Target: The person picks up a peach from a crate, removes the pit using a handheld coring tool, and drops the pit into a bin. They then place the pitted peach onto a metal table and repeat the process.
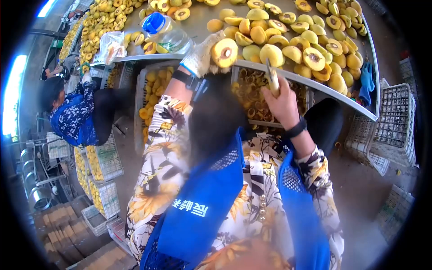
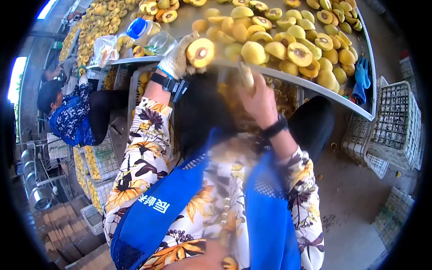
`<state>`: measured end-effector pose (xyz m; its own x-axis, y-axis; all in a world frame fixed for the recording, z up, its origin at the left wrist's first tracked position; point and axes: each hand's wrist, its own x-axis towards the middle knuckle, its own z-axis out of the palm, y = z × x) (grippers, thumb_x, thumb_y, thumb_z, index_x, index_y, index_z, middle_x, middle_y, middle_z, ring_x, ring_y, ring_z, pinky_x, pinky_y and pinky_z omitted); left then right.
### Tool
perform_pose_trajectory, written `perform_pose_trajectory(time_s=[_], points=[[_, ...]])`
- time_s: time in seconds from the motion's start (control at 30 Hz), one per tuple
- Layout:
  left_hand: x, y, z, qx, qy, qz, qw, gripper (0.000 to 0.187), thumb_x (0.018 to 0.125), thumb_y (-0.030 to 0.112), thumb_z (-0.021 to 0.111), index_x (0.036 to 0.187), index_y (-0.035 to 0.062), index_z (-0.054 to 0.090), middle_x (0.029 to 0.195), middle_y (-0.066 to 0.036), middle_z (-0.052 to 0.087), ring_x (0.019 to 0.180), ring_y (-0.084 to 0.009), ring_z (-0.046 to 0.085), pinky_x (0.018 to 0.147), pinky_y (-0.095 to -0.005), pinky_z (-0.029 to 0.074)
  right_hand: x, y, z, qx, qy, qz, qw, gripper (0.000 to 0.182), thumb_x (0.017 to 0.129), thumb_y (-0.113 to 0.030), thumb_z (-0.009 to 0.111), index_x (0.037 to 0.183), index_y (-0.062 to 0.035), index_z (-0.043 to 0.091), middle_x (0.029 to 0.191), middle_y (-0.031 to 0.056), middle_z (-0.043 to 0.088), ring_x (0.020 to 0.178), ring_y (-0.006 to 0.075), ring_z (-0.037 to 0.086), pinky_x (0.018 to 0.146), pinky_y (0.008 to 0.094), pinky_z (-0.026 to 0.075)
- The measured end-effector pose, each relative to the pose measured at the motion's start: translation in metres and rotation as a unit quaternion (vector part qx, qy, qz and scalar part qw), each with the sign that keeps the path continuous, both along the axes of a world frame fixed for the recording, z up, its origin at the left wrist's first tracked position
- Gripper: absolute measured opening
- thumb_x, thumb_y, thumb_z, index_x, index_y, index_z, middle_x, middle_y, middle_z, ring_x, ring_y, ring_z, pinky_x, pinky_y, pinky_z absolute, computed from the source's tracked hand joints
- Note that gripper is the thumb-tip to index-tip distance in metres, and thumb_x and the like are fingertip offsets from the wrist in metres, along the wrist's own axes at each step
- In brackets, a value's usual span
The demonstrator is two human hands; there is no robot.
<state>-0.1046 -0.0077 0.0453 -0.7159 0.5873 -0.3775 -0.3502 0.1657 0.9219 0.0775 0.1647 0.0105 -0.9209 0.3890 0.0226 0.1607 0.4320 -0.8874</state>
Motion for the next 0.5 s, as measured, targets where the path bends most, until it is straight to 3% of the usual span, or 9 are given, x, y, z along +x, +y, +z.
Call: perform_pose_trajectory(time_s=[0.03, 0.17, 0.23, 0.27, 0.3, 0.33, 0.4, 0.47, 0.5], points=[[0.014, 0.004, 0.007, -0.047, -0.055, 0.005, 0.997, 0.055, 0.081, 0.059, 0.048, 0.085, 0.0041, 0.057, 0.055, -0.009, 0.06, 0.04, -0.0145, 0.056, 0.032, -0.0182, 0.039, -0.006, -0.001, 0.007, 0.002, 0.028, 0.011, 1.0, 0.045, 0.076, -0.027, 0.066, 0.11, -0.0016, 0.051, 0.081, 0.0229, 0.061, 0.078, 0.0359, 0.061, 0.068, 0.0376, 0.048], [0.052, 0.011, 0.005, -0.126, -0.002, -0.101, 0.987, 0.075, 0.079, 0.071, 0.034, 0.109, 0.0064, 0.057, 0.073, -0.007, 0.063, 0.051, -0.0091, 0.058, 0.037, -0.0195, 0.041, -0.025, -0.003, 0.017, 0.021, 0.076, 0.088, 0.993, 0.048, 0.074, -0.031, 0.066, 0.111, -0.0035, 0.053, 0.086, 0.0221, 0.062, 0.081, 0.0369, 0.06, 0.07, 0.0395, 0.048], [0.055, 0.01, -0.01, -0.017, -0.029, -0.093, 0.995, 0.067, 0.082, 0.065, 0.04, 0.111, 0.0063, 0.056, 0.077, -0.005, 0.063, 0.052, -0.0099, 0.058, 0.041, -0.0199, 0.045, -0.026, -0.001, 0.019, 0.009, 0.059, 0.094, 0.994, 0.045, 0.074, -0.032, 0.067, 0.105, -0.0003, 0.057, 0.086, 0.0195, 0.063, 0.08, 0.0314, 0.062, 0.071, 0.0361, 0.048], [0.054, 0.012, -0.013, 0.039, -0.041, -0.09, 0.994, 0.064, 0.083, 0.061, 0.043, 0.112, 0.0063, 0.055, 0.079, -0.004, 0.063, 0.053, -0.0103, 0.058, 0.043, -0.0202, 0.047, -0.026, 0.002, 0.014, -0.05, 0.057, 0.066, 0.995, 0.041, 0.077, -0.03, 0.066, 0.103, -0.0004, 0.057, 0.078, 0.0143, 0.061, 0.068, 0.025, 0.058, 0.061, 0.032, 0.046], [0.061, 0.009, 0.003, 0.106, -0.028, -0.153, 0.982, 0.064, 0.089, 0.058, 0.033, 0.121, 0.0048, 0.048, 0.09, -0.006, 0.062, 0.071, -0.0113, 0.06, 0.057, -0.0171, 0.047, -0.028, 0.006, 0.004, -0.108, 0.056, 0.037, 0.992, 0.036, 0.08, -0.029, 0.065, 0.101, -0.0005, 0.056, 0.07, 0.009, 0.058, 0.057, 0.0186, 0.054, 0.052, 0.0279, 0.043], [0.069, 0.017, -0.006, 0.132, 0.049, -0.089, 0.986, 0.058, 0.09, 0.052, 0.035, 0.121, 0.0043, 0.047, 0.095, -0.006, 0.061, 0.076, -0.0118, 0.059, 0.062, -0.018, 0.047, -0.028, 0.008, -0.005, -0.168, 0.056, 0.008, 0.984, 0.032, 0.083, -0.027, 0.064, 0.1, -0.0006, 0.055, 0.063, 0.0038, 0.056, 0.045, 0.0122, 0.051, 0.042, 0.0238, 0.041], [0.09, 0.036, -0.035, 0.179, 0.196, 0.046, 0.963, 0.046, 0.093, 0.039, 0.041, 0.122, 0.0034, 0.046, 0.104, -0.007, 0.058, 0.087, -0.0128, 0.058, 0.072, -0.0198, 0.047, -0.028, -0.002, -0.016, -0.228, 0.056, -0.033, 0.972, 0.026, 0.086, -0.025, 0.06, 0.095, -0.0005, 0.054, 0.058, -0.0012, 0.051, 0.038, 0.0052, 0.042, 0.034, 0.0199, 0.032], [0.099, 0.038, -0.037, 0.142, 0.313, 0.083, 0.935, 0.04, 0.096, 0.032, 0.038, 0.118, 0.0007, 0.049, 0.109, -0.007, 0.055, 0.098, -0.0136, 0.052, 0.082, -0.0265, 0.045, -0.029, -0.009, -0.027, -0.239, 0.021, -0.064, 0.969, 0.028, 0.086, -0.025, 0.06, 0.094, 0.0003, 0.054, 0.057, -0.0008, 0.051, 0.038, 0.0054, 0.042, 0.035, 0.0211, 0.034], [0.1, 0.044, -0.045, 0.172, 0.204, 0.137, 0.954, 0.039, 0.096, 0.031, 0.038, 0.117, 0.0005, 0.049, 0.109, -0.007, 0.055, 0.097, -0.0134, 0.052, 0.082, -0.0262, 0.045, -0.028, -0.009, -0.031, -0.082, -0.002, -0.059, 0.995, 0.028, 0.084, -0.025, 0.061, 0.094, 0.0001, 0.053, 0.058, 0.0084, 0.056, 0.042, 0.0196, 0.053, 0.04, 0.0304, 0.042]])
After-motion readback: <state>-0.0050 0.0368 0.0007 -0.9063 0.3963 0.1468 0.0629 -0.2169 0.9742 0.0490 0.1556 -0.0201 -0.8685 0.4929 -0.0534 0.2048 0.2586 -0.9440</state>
